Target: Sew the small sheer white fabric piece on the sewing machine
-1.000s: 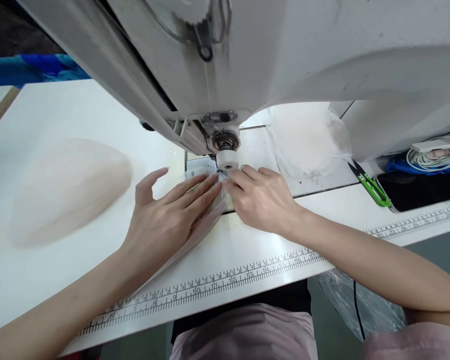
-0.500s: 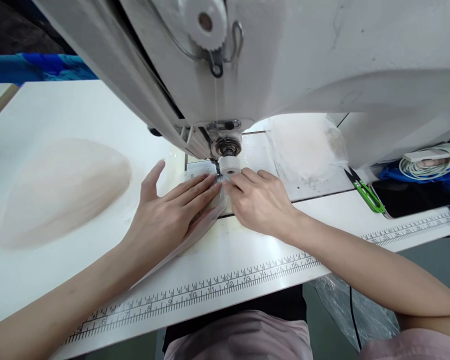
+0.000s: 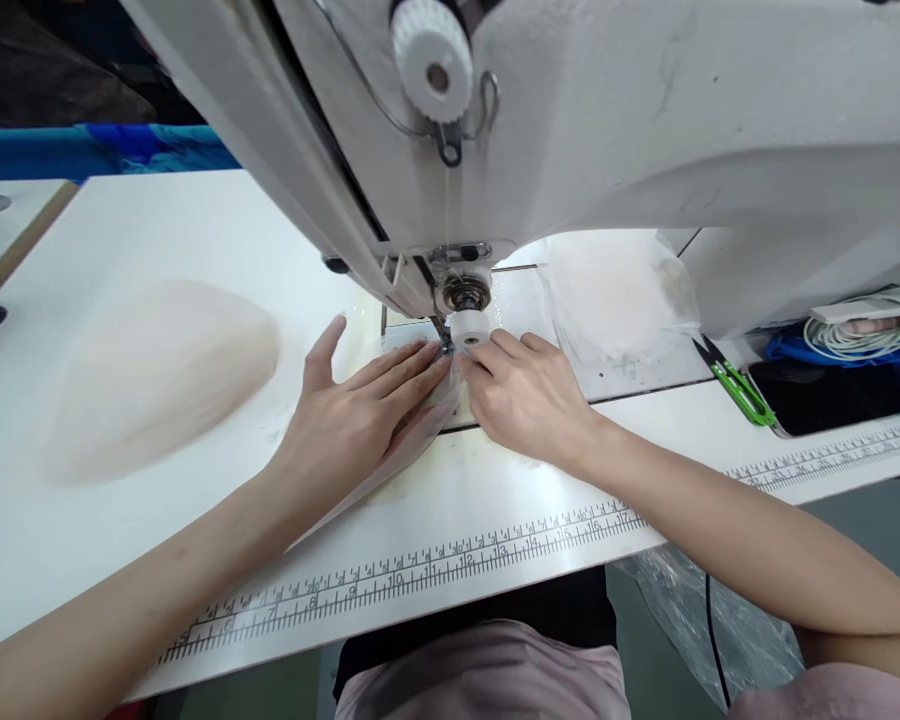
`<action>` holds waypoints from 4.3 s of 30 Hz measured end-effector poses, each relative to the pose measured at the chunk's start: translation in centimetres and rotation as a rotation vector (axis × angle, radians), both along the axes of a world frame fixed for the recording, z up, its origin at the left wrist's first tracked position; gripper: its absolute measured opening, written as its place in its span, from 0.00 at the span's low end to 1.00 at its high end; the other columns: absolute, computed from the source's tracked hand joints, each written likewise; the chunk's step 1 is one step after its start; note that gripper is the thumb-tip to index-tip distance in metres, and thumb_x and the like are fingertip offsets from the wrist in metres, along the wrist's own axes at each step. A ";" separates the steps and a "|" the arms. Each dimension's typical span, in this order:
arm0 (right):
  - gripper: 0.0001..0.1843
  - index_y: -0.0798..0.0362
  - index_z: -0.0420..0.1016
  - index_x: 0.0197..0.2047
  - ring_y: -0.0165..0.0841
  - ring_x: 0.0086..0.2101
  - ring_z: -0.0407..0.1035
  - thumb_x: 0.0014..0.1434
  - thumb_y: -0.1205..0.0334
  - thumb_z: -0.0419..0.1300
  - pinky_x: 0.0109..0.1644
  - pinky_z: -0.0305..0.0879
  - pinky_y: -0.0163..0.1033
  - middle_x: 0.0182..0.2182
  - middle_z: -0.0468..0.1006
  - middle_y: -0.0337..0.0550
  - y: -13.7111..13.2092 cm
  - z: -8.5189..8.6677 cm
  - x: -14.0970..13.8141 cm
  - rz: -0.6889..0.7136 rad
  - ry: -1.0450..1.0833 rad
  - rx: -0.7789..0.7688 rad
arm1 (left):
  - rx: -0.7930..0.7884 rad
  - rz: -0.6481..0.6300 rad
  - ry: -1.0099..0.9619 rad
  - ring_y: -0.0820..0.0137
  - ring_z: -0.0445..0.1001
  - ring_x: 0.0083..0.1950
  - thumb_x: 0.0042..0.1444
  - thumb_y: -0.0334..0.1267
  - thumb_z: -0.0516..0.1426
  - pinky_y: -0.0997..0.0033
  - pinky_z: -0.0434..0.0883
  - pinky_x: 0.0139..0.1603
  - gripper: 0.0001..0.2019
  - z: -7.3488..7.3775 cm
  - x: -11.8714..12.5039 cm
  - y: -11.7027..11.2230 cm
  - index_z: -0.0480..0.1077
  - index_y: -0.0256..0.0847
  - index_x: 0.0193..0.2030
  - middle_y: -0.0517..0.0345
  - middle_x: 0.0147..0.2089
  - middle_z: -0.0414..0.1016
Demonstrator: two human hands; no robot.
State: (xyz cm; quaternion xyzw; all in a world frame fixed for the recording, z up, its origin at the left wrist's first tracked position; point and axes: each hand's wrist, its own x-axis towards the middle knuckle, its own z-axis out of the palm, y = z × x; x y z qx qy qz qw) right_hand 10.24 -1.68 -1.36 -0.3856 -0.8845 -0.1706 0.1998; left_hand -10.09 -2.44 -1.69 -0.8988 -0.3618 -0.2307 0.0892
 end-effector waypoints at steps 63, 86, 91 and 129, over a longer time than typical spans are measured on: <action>0.12 0.50 0.79 0.36 0.34 0.43 0.71 0.63 0.72 0.56 0.42 0.59 0.42 0.34 0.82 0.39 0.3 0.3 0.8 0.100 0.121 -0.140 | 0.022 -0.103 0.198 0.58 0.65 0.66 0.66 0.36 0.48 0.44 0.60 0.64 0.16 1.5 -1.3 0.2 0.68 0.47 0.58 0.54 0.58 0.74; 0.16 0.54 0.79 0.43 0.33 0.45 0.72 0.64 0.76 0.52 0.46 0.57 0.45 0.46 0.81 0.36 0.2 0.2 0.7 0.101 -0.030 0.054 | 0.025 -0.129 0.174 0.61 0.72 0.60 0.64 0.31 0.49 0.45 0.60 0.63 0.19 1.3 -1.7 0.0 0.65 0.43 0.60 0.53 0.57 0.74; 0.15 0.55 0.79 0.43 0.34 0.44 0.73 0.64 0.75 0.53 0.46 0.59 0.45 0.46 0.81 0.37 0.3 0.0 0.7 0.093 -0.023 0.066 | 0.039 -0.128 0.191 0.63 0.73 0.59 0.64 0.29 0.49 0.46 0.59 0.64 0.18 1.2 -1.7 0.2 0.66 0.40 0.59 0.52 0.57 0.75; 0.18 0.59 0.76 0.51 0.39 0.49 0.69 0.64 0.76 0.49 0.58 0.55 0.50 0.50 0.79 0.44 0.8 -0.4 0.3 0.003 -0.109 0.010 | -0.021 -0.101 0.100 0.59 0.74 0.58 0.66 0.31 0.48 0.42 0.56 0.65 0.18 0.7 -1.6 1.9 0.67 0.38 0.60 0.48 0.57 0.74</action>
